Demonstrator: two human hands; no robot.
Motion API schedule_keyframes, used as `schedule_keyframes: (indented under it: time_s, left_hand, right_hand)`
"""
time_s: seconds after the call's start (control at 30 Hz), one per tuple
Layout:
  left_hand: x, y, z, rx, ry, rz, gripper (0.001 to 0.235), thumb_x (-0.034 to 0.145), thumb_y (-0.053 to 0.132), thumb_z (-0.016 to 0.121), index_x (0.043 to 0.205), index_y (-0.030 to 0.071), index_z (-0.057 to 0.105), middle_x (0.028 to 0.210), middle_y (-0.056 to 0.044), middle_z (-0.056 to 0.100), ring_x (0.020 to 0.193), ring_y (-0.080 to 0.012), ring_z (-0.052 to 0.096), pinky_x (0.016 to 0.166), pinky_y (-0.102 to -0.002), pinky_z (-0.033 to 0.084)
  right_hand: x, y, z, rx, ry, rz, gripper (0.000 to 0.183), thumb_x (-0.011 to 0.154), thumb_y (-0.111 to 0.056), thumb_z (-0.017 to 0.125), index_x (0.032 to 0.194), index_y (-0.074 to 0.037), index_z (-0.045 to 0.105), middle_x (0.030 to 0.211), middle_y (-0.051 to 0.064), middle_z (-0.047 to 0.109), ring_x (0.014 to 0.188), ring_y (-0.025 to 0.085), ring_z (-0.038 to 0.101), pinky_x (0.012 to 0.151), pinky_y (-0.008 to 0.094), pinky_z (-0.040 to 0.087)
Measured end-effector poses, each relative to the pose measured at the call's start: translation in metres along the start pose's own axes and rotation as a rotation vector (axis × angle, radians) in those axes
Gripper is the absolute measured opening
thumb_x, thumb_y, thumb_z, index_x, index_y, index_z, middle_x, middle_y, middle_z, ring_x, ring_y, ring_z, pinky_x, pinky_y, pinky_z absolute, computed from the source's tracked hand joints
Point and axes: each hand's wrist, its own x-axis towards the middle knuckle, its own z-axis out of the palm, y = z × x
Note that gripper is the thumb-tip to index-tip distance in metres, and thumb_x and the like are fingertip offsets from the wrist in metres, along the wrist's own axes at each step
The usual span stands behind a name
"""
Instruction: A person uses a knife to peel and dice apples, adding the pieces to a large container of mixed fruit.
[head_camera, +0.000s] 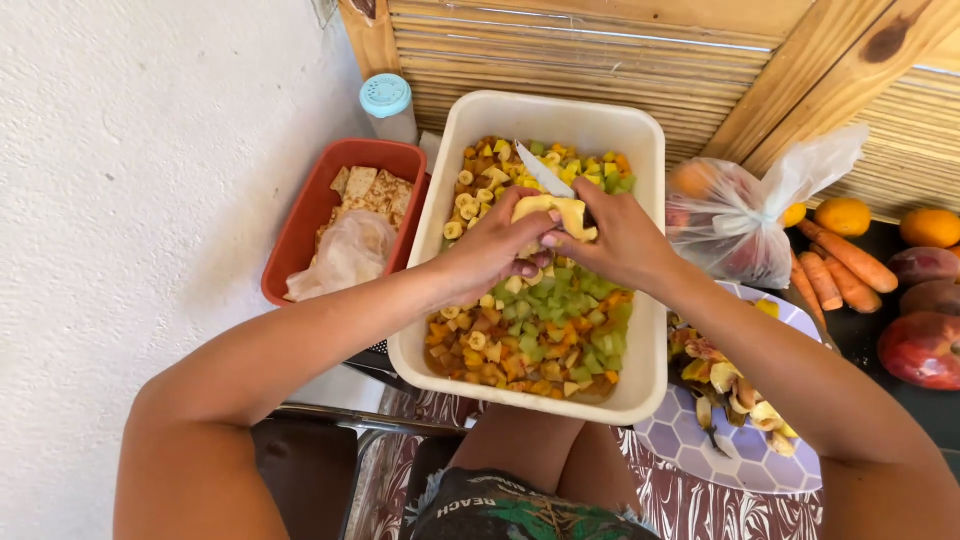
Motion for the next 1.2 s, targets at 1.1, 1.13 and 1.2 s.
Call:
schedule_keyframes:
  time_s: [1.1, 1.13, 1.2]
  left_hand:
    - [-0.010, 0.019, -0.037, 0.698, 0.067, 0.121, 0.050, 0.075, 0.019, 0.073, 0.124, 0.017, 0.063, 0.104, -0.018, 0.070, 0.080, -0.0229, 0.071, 0.066, -0.031, 0.059]
    - [-0.017, 0.025, -0.034, 0.701, 0.068, 0.124, 0.050, 0.075, 0.019, 0.073, 0.124, 0.017, 0.063, 0.104, -0.018, 0.070, 0.080, -0.0229, 0.071, 0.066, -0.031, 0.059]
    - [-0.032, 0.038, -0.029, 0.901, -0.124, -0.037, 0.055, 0.083, 0.011, 0.063, 0.137, 0.007, 0.054, 0.126, -0.036, 0.059, 0.071, -0.0238, 0.068, 0.069, -0.034, 0.061]
  right_hand:
    - [0.012, -0.003, 0.002, 0.327, -0.212, 0.165, 0.058, 0.108, -0.047, 0.050, 0.060, -0.015, 0.051, 0.047, -0.002, 0.042, 0.047, 0.011, 0.035, 0.050, 0.026, 0.030]
    - [0.013, -0.002, 0.002, 0.327, -0.209, 0.161, 0.058, 0.108, -0.047, 0.050, 0.060, -0.015, 0.051, 0.047, -0.002, 0.042, 0.047, 0.011, 0.035, 0.050, 0.026, 0.030]
    - [0.013, 0.002, 0.001, 0.270, -0.177, 0.162, 0.054, 0.108, -0.046, 0.053, 0.066, -0.012, 0.055, 0.052, 0.002, 0.048, 0.052, 0.017, 0.043, 0.056, 0.030, 0.034]
